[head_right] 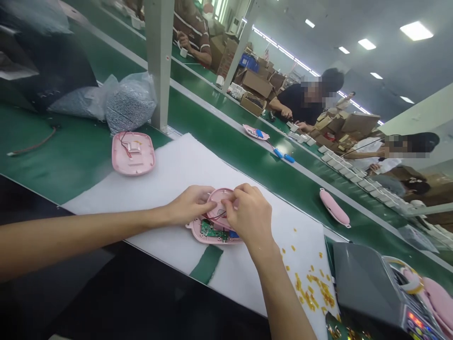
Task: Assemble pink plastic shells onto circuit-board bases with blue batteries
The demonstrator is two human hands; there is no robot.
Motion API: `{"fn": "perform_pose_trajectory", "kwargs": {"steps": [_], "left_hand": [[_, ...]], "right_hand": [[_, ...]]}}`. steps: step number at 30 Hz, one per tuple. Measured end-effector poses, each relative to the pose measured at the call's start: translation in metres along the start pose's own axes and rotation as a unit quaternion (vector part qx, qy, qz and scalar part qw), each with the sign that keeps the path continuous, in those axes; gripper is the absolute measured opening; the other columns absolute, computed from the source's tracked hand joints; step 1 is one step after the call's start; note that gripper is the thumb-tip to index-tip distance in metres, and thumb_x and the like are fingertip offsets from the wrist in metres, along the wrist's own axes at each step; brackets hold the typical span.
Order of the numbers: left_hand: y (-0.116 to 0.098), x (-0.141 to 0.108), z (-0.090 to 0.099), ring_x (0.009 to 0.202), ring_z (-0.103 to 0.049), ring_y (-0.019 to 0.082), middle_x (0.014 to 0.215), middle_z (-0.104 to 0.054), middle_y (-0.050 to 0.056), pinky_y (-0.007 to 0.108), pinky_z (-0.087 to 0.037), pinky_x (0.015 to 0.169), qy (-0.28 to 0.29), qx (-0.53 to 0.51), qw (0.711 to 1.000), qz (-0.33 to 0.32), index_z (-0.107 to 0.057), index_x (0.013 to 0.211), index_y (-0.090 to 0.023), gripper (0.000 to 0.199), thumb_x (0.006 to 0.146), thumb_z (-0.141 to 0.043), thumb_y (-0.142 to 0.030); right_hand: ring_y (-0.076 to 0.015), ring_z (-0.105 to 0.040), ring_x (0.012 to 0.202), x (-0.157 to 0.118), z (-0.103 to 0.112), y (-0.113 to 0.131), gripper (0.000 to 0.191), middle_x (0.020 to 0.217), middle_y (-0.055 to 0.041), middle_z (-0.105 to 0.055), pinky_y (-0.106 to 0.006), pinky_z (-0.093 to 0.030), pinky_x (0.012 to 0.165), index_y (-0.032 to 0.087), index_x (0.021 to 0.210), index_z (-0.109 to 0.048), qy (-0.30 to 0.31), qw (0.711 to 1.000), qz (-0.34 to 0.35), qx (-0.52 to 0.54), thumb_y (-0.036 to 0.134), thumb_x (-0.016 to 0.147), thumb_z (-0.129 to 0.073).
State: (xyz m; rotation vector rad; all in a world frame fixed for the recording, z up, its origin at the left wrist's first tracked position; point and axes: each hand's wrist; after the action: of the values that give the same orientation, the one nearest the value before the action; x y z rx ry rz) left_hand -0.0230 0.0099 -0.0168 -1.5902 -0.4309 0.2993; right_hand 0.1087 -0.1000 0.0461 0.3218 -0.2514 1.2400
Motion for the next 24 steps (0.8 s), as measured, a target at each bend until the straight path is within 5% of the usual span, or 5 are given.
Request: {"fn": "perform_pose_trajectory", "kwargs": {"steps": [6,14,17,19,24], "left_hand": [[-0.002,-0.002,0.001,0.076,-0.064,0.018,0.083,-0.066,0.003,0.027,-0.05,0.064,-0.034,0.031,0.999,-0.016,-0.058,0.09,-0.015,0.013,0.078,-0.056,-0.021],[-0.002,-0.004,0.007,0.074,-0.06,0.017,0.081,-0.065,0.003,0.027,-0.045,0.07,0.028,0.218,0.966,-0.134,-0.06,0.093,-0.015,0.024,0.095,-0.049,-0.036],[-0.011,-0.01,0.014,0.092,-0.065,0.021,0.107,-0.069,0.009,0.03,-0.048,0.081,0.146,0.334,0.909,-0.202,-0.057,0.118,-0.017,0.027,0.095,-0.045,-0.023],[-0.023,-0.013,0.018,0.116,-0.059,0.026,0.128,-0.062,0.011,0.035,-0.046,0.097,0.219,0.393,0.86,-0.24,-0.054,0.127,-0.019,0.039,0.089,-0.049,-0.017],[-0.044,-0.024,0.035,0.138,-0.042,0.028,0.152,-0.042,0.009,0.038,-0.038,0.113,0.245,0.472,0.813,-0.236,-0.041,0.146,-0.023,0.067,0.082,-0.059,-0.023]], "right_hand": [[-0.0197,-0.064,0.066,0.016,0.021,-0.025,0.029,0.073,-0.0028,-0.07,-0.029,-0.046,0.06,0.02,0.078,-0.068,0.108,0.97,-0.149,0.159,0.045,0.066,-0.073],[-0.0134,-0.064,0.068,-0.022,0.024,-0.021,0.009,0.076,0.0007,-0.069,-0.024,-0.049,0.064,0.021,0.08,-0.066,-0.02,0.983,0.058,0.173,0.021,0.085,-0.059],[-0.014,-0.063,0.075,-0.05,0.027,-0.017,0.011,0.085,-0.0016,-0.067,-0.025,-0.048,0.065,0.02,0.087,-0.06,-0.067,0.98,0.161,0.092,0.012,0.087,-0.053],[-0.0202,-0.063,0.091,-0.061,0.023,-0.015,0.011,0.101,-0.0075,-0.065,-0.031,-0.051,0.076,0.019,0.094,-0.057,-0.017,0.983,0.17,0.063,0.018,0.084,-0.062],[-0.0372,-0.044,0.13,-0.054,-0.003,-0.012,0.108,0.137,-0.0223,-0.047,-0.054,-0.037,0.107,0.014,0.145,-0.035,0.187,0.972,0.138,0.019,0.057,0.06,-0.085]]}}
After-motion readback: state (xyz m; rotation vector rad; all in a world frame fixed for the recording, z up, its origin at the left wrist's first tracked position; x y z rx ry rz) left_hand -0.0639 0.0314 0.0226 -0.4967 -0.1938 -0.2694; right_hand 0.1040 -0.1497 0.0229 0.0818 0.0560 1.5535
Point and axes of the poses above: each hand's wrist, its own x-axis towards the middle knuckle, its own z-axis out of the back of the hand, y = z × x
